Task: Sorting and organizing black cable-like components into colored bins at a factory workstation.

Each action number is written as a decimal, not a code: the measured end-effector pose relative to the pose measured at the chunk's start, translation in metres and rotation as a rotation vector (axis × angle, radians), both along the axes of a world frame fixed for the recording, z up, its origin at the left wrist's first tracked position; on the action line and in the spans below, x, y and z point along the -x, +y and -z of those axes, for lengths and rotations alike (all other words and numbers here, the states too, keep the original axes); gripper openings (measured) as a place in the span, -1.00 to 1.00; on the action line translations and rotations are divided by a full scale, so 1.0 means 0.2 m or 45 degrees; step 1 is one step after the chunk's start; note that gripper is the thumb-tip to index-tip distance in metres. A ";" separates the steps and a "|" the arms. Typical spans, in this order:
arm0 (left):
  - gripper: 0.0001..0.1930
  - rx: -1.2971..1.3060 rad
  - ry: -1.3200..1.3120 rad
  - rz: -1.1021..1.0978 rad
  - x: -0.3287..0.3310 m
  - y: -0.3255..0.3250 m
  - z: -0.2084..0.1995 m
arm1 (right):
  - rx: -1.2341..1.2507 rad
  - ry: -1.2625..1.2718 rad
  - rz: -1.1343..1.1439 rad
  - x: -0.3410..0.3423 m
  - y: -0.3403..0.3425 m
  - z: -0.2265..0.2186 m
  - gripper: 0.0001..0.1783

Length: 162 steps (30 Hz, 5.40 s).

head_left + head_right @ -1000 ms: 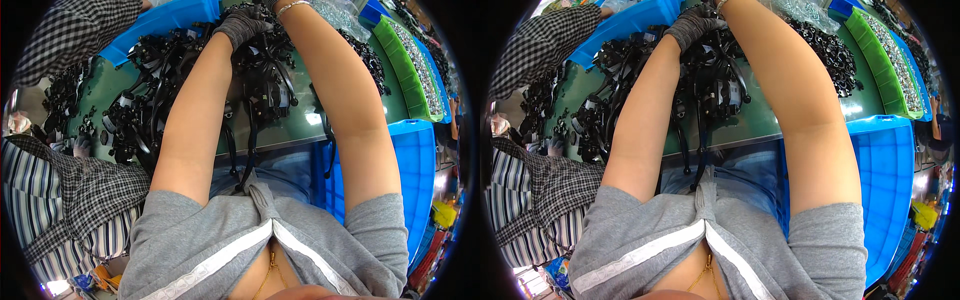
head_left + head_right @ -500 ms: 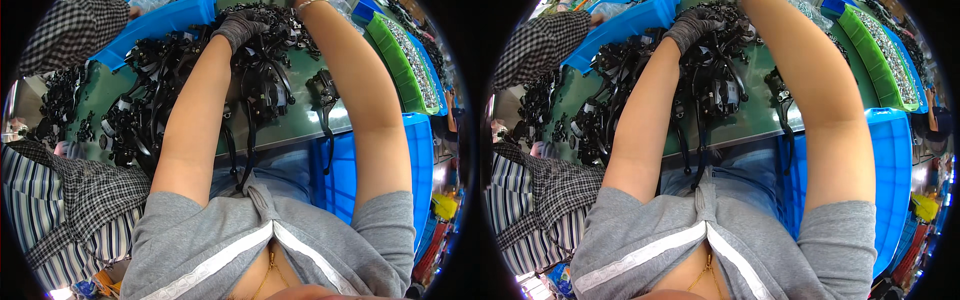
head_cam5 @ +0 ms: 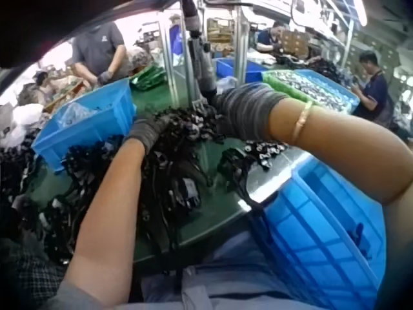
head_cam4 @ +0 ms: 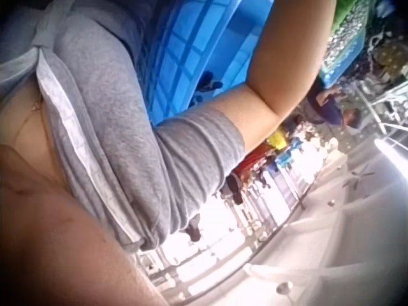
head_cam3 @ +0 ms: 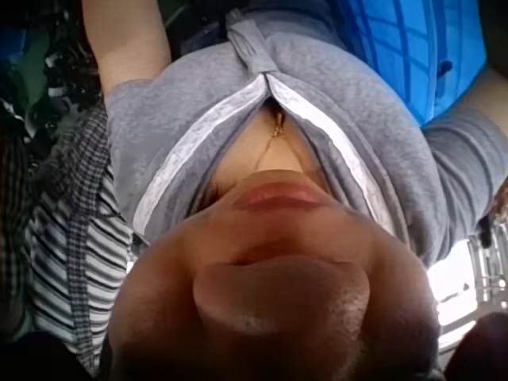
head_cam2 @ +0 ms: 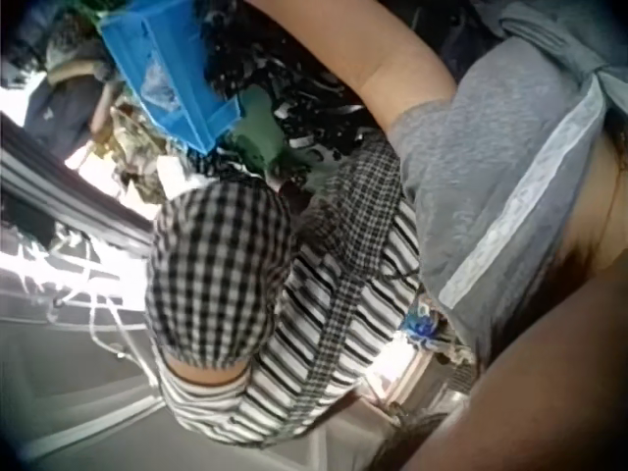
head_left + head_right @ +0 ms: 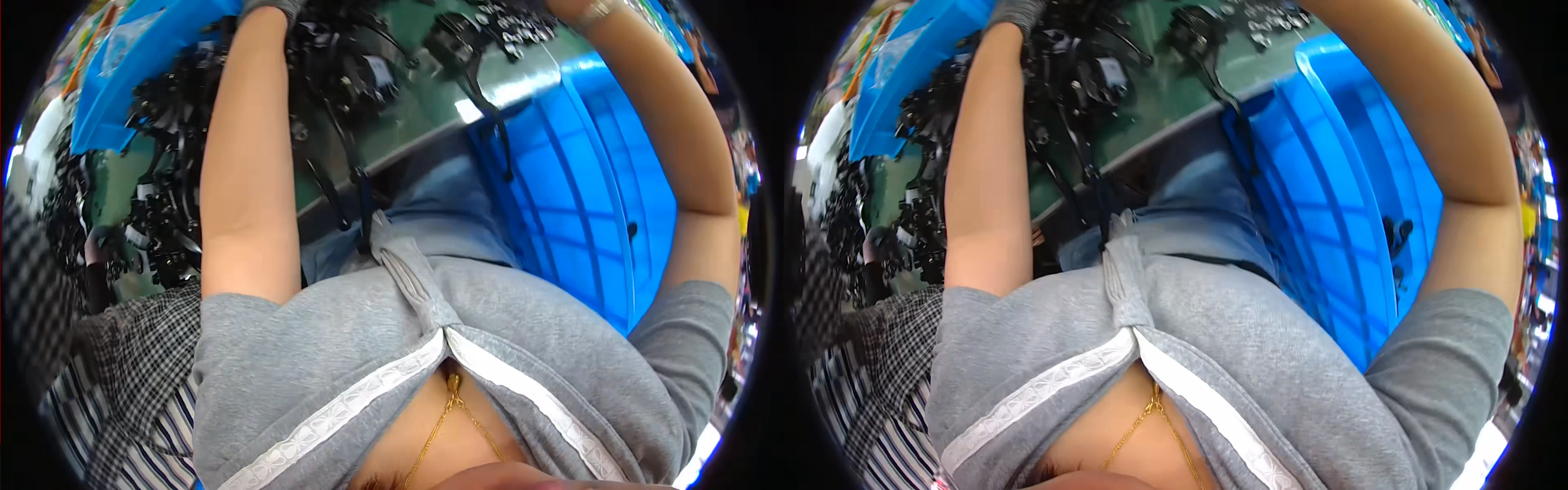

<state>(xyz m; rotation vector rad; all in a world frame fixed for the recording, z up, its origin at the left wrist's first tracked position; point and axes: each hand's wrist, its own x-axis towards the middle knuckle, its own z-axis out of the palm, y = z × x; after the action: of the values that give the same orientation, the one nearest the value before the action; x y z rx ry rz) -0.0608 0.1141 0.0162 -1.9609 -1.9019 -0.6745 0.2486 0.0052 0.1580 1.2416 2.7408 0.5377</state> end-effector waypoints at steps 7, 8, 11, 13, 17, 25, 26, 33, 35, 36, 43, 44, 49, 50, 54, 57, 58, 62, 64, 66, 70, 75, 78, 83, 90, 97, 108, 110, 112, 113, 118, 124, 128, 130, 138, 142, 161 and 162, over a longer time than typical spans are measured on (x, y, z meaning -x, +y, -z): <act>-0.53 0.058 -0.216 0.187 -0.34 -0.38 -0.19 | -0.109 0.362 -0.524 -0.26 -0.73 0.30 -0.70; -0.53 0.090 -0.226 0.251 -0.41 -0.45 -0.21 | 0.095 0.392 -0.293 -0.33 -0.84 0.37 -0.74; -0.53 0.175 -0.239 0.383 -0.53 -0.66 -0.25 | 0.721 0.327 0.368 -0.37 -1.13 0.45 -0.74; -0.54 0.210 -0.235 0.431 -0.56 -0.76 -0.26 | 0.956 0.231 0.648 -0.34 -1.20 0.53 -0.72; -0.54 0.252 -0.251 0.511 -0.59 -0.91 -0.27 | 1.001 0.286 0.854 -0.43 -1.33 0.73 -0.64; -0.55 0.301 -0.257 0.600 -0.66 -1.05 -0.26 | 1.073 0.699 0.844 -0.52 -1.36 1.19 -0.61; -0.56 0.303 -0.261 0.601 -0.67 -1.05 -0.26 | 0.695 0.103 0.640 -0.51 -1.41 1.36 -0.67; -0.56 0.330 -0.290 0.557 -0.63 -1.08 -0.26 | 0.883 0.431 0.823 -0.50 -1.25 1.97 -0.63; -0.57 0.346 -0.302 0.552 -0.64 -1.08 -0.26 | 0.843 0.515 0.856 -0.55 -1.28 2.16 -0.61; -0.57 0.354 -0.302 0.549 -0.64 -1.08 -0.25 | 0.793 0.594 0.861 -0.55 -1.27 2.18 -0.59; -0.58 0.389 -0.347 0.506 -0.64 -1.12 -0.21 | 0.567 0.731 0.631 -0.37 -1.16 2.05 -0.53; -0.58 0.396 -0.351 0.481 -0.62 -1.13 -0.20 | 0.868 0.466 0.817 -0.27 -1.10 1.77 -0.51; -0.57 0.423 -0.553 0.487 -0.64 -1.21 -0.22 | 0.286 0.287 0.410 -0.18 -0.94 1.69 -0.53; -0.57 0.297 -0.606 0.548 -0.61 -1.21 -0.16 | 0.480 0.450 0.559 -0.12 -0.73 1.88 -0.55; -0.65 0.113 -0.553 0.578 -0.56 -1.32 -0.09 | 0.484 0.730 0.649 0.07 -0.28 2.04 -0.55; -0.70 -0.052 -0.394 0.603 -0.53 -1.42 -0.04 | 0.385 0.762 0.599 0.12 -0.08 2.05 -0.56; -0.69 -0.078 -0.477 0.634 -0.51 -1.45 -0.04 | 0.369 0.760 0.591 0.12 -0.04 2.04 -0.56; -0.66 -0.043 -0.962 0.622 -0.42 -1.65 0.02 | 0.359 0.720 0.539 0.17 0.06 2.06 -0.57; -0.66 -0.064 -1.151 0.576 -0.38 -1.70 0.03 | 0.324 0.701 0.563 0.10 0.04 2.06 -0.57; -0.65 -0.091 -1.123 0.571 -0.36 -1.73 0.06 | 0.301 0.683 0.550 0.07 0.04 2.05 -0.58; -0.64 -0.034 -0.978 0.476 -0.33 -1.78 0.13 | 0.282 0.668 0.505 0.02 0.00 2.07 -0.59; -0.65 0.163 -1.083 0.351 -0.32 -1.82 0.19 | 0.232 0.682 0.465 -0.05 0.00 2.01 -0.60; -0.64 0.154 -1.048 0.380 -0.31 -1.86 0.21 | 0.214 0.680 0.444 -0.08 -0.02 2.00 -0.60; -0.65 0.082 -1.242 0.427 -0.30 -1.92 0.22 | 0.192 0.669 0.429 -0.13 -0.03 1.98 -0.61; -0.66 0.127 -1.147 0.398 -0.27 -1.95 0.24 | 0.120 0.686 0.375 -0.08 0.02 1.96 -0.63; -0.78 0.167 -1.487 0.308 -0.29 -2.03 0.29 | -0.193 0.752 0.039 0.04 -0.16 1.90 -0.64; -0.60 0.832 -1.659 0.188 -0.27 -2.07 0.39 | 1.008 1.740 0.616 -0.43 -1.38 1.26 -0.65; -0.57 0.826 -1.618 0.164 -0.28 -2.05 0.40 | 1.083 1.673 0.797 -0.52 -1.54 1.06 -0.64; -0.54 0.821 -1.586 0.104 -0.28 -2.05 0.41 | 1.126 1.654 0.881 -0.57 -1.65 0.88 -0.64; -0.50 0.825 -1.749 0.064 -0.27 -2.06 0.41 | 1.187 1.766 0.873 -0.58 -1.68 0.82 -0.64; -0.48 1.105 -2.361 0.386 -0.29 -1.98 0.37 | 1.278 2.019 0.747 -0.75 -1.77 0.67 -0.54; -0.23 1.118 -2.840 0.526 -0.39 -1.78 0.51 | 0.679 2.249 0.289 -0.35 -1.39 0.77 -0.52; -0.33 1.365 -3.277 0.978 -0.43 -1.70 0.52 | 0.230 1.975 0.087 -0.15 -1.02 1.02 -0.51; -0.40 1.444 -3.444 1.231 -0.43 -1.67 0.48 | 0.376 2.097 0.292 -0.10 -0.89 1.14 -0.44; -0.53 1.056 -3.420 1.012 -0.44 -1.52 0.30 | 0.515 1.936 0.526 -0.08 -0.74 1.29 -0.34; -0.70 0.965 -3.275 0.594 -0.50 -1.47 0.20 | 0.646 1.818 0.453 -0.08 -0.77 1.16 -0.47; -0.78 0.742 -2.998 1.209 -0.32 -1.63 -0.16 | 0.853 2.297 0.024 0.16 -0.68 0.94 -0.49; -0.77 0.679 -2.906 1.236 -0.27 -1.63 -0.16 | 0.882 2.257 -0.095 0.22 -0.64 0.90 -0.50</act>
<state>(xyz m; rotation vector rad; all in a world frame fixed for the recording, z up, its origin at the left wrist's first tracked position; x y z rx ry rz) -0.0073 -0.2109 0.0476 -2.0253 -0.9825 -4.2771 0.2046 -0.1238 -0.0229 1.6666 3.1380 -2.3908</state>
